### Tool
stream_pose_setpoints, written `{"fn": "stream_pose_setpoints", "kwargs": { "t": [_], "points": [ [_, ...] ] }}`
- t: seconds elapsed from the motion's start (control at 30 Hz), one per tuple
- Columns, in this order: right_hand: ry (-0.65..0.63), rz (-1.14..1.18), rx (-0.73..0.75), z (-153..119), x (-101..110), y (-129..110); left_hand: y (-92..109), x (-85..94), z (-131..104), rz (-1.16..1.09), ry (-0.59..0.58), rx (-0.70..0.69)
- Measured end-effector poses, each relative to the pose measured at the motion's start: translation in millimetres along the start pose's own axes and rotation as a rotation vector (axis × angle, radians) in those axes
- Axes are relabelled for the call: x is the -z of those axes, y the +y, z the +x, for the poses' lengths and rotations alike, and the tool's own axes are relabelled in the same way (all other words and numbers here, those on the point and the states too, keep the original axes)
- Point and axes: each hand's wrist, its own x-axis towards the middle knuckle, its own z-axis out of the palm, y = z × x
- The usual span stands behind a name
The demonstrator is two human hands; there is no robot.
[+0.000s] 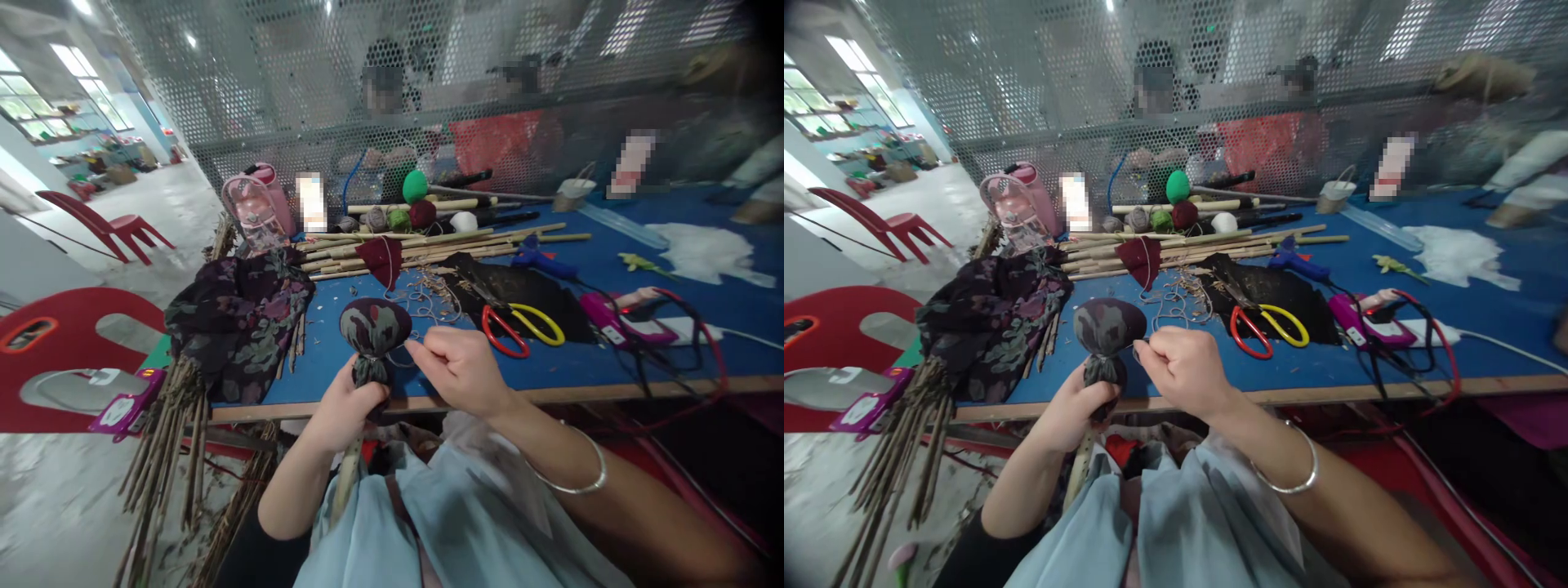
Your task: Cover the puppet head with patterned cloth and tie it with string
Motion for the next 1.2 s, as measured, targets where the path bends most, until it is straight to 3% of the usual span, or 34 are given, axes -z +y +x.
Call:
{"fn": "stream_pose_setpoints", "kwargs": {
  "t": [0.23,0.33,0.43,0.57,0.67,0.73,0.8,0.87,0.93,1.0,1.07,1.13,1.2],
  "points": [
    [0.064,0.007,-0.001,-6,2,0,2,-3.2,-3,-0.053,-0.028,-0.015],
    [0.014,0.148,-0.157,-10,-3,1,3,-4.5,-4,-0.124,-0.055,0.021],
    [-0.063,0.363,-0.404,-12,-14,6,3,-4.3,-4,-0.196,-0.146,0.044],
    [-0.304,0.885,-0.646,-5,-28,27,4,1.9,-9,-0.337,-0.273,0.055],
    [-0.574,1.031,-0.687,17,-30,46,6,5.2,-19,-0.325,-0.374,0.086],
    [-0.823,0.969,-0.718,44,-27,50,7,1.9,-24,-0.200,-0.414,0.099],
    [-1.063,0.782,-0.688,75,-21,39,6,-6.1,-24,-0.035,-0.430,0.081],
    [-1.156,0.446,-0.505,102,-14,11,2,-14.4,-18,0.087,-0.411,0.085],
    [-1.000,0.104,-0.177,115,-3,-24,-2,-17.1,-6,0.126,-0.330,0.146],
    [-0.654,-0.123,0.125,110,10,-55,-2,-11.9,4,0.077,-0.182,0.171],
    [-0.360,-0.184,0.339,90,21,-68,5,-1.7,9,-0.001,-0.040,0.105],
    [-0.145,-0.150,0.420,66,26,-64,15,8.4,8,-0.065,0.053,0.012],
    [-0.002,-0.081,0.377,45,25,-48,25,14.6,5,-0.108,0.098,-0.033]
  ]
}}
